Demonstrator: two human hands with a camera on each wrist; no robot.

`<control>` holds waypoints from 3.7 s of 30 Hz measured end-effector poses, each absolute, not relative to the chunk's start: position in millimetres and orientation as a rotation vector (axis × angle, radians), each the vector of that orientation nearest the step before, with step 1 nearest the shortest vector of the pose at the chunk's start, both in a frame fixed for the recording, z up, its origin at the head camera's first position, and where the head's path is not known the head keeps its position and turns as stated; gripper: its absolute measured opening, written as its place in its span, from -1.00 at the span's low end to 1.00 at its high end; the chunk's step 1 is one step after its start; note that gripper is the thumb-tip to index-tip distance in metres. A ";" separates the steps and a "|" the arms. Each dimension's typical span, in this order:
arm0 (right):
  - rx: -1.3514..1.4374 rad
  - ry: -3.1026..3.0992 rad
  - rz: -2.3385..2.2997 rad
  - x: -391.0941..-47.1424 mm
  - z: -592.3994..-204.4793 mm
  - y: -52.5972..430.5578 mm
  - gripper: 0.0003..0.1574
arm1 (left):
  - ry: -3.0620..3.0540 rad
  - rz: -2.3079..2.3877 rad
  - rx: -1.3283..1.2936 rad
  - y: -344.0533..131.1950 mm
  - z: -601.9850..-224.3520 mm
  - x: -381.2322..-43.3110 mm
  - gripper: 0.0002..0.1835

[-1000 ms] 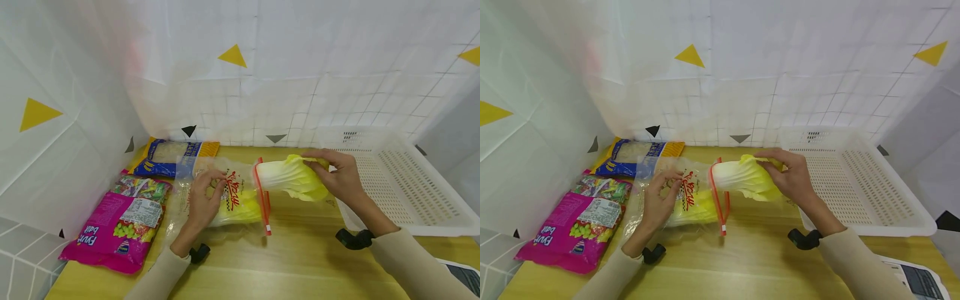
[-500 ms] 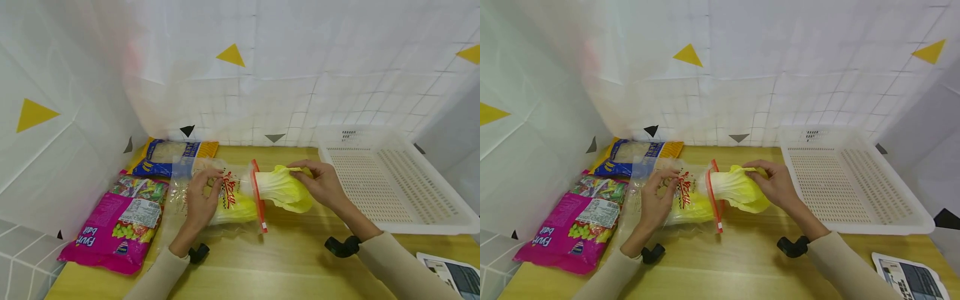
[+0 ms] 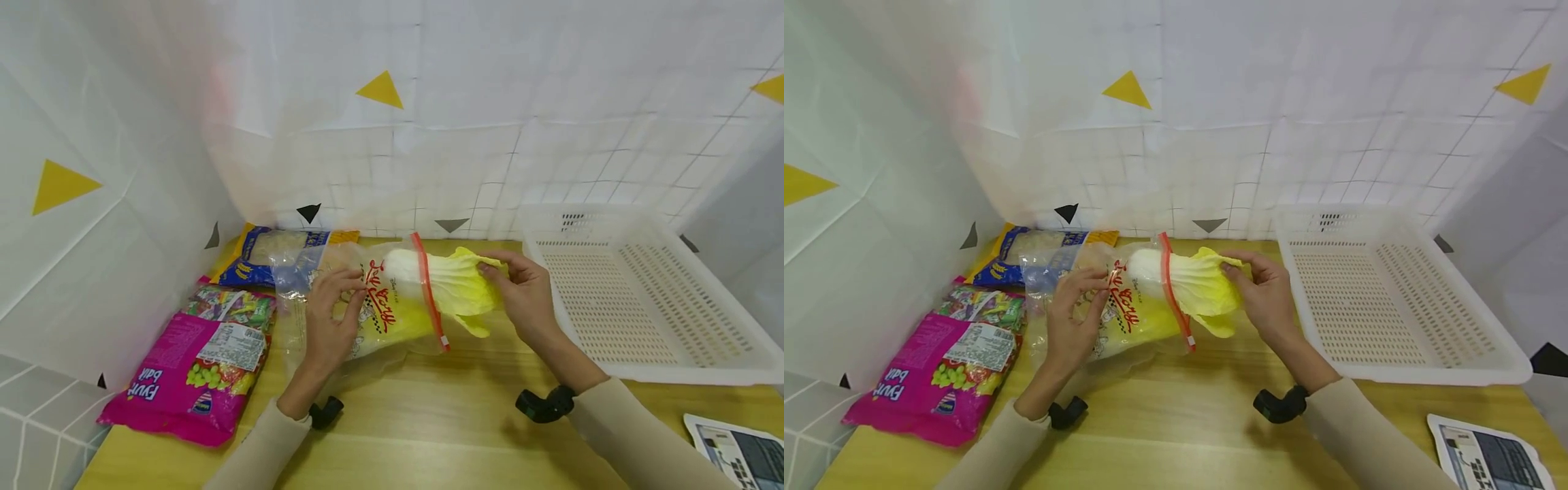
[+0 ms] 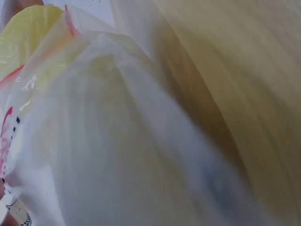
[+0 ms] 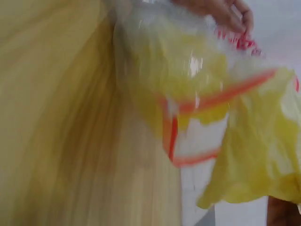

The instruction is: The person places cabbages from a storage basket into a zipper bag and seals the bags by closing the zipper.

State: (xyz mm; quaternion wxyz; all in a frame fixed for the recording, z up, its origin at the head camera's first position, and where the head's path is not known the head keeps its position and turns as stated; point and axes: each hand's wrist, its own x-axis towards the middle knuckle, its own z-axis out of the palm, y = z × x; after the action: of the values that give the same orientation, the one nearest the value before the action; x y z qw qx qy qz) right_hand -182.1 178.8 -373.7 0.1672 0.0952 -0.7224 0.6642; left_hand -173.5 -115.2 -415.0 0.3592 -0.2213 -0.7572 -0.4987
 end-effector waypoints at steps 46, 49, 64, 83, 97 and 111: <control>0.359 -2.220 2.089 -169.3 -422.3 152.1 -0.64 | -1.810 -1.357 -0.667 -123.0 -416.7 -177.4 -0.90; 0.217 -2.180 2.167 -169.9 -420.5 145.6 -0.69 | -1.801 -1.365 -0.670 -122.4 -416.7 -177.3 -0.90; 0.192 -2.163 2.365 -180.8 -420.6 134.5 -0.66 | -1.805 -1.326 -0.677 -120.7 -411.5 -176.2 -0.92; 0.171 -2.154 2.508 -184.8 -418.6 123.9 -0.47 | -1.819 -1.283 -0.639 -120.7 -411.7 -176.8 -0.87; 0.742 -2.380 2.034 -172.6 -425.1 146.3 0.15 | -1.814 -1.306 -0.600 -123.3 -412.0 -178.2 -0.92; 0.696 -2.453 1.660 -164.0 -437.3 139.5 0.10 | -1.819 -1.309 -0.592 -123.8 -411.5 -177.6 -0.92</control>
State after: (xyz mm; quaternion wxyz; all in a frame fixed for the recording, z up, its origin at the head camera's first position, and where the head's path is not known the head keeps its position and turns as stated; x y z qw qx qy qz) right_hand -164.0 139.5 -437.3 0.0493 0.2286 -0.8052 0.5449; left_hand -177.6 -123.8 -411.5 0.4004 -0.2341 -0.7191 -0.5174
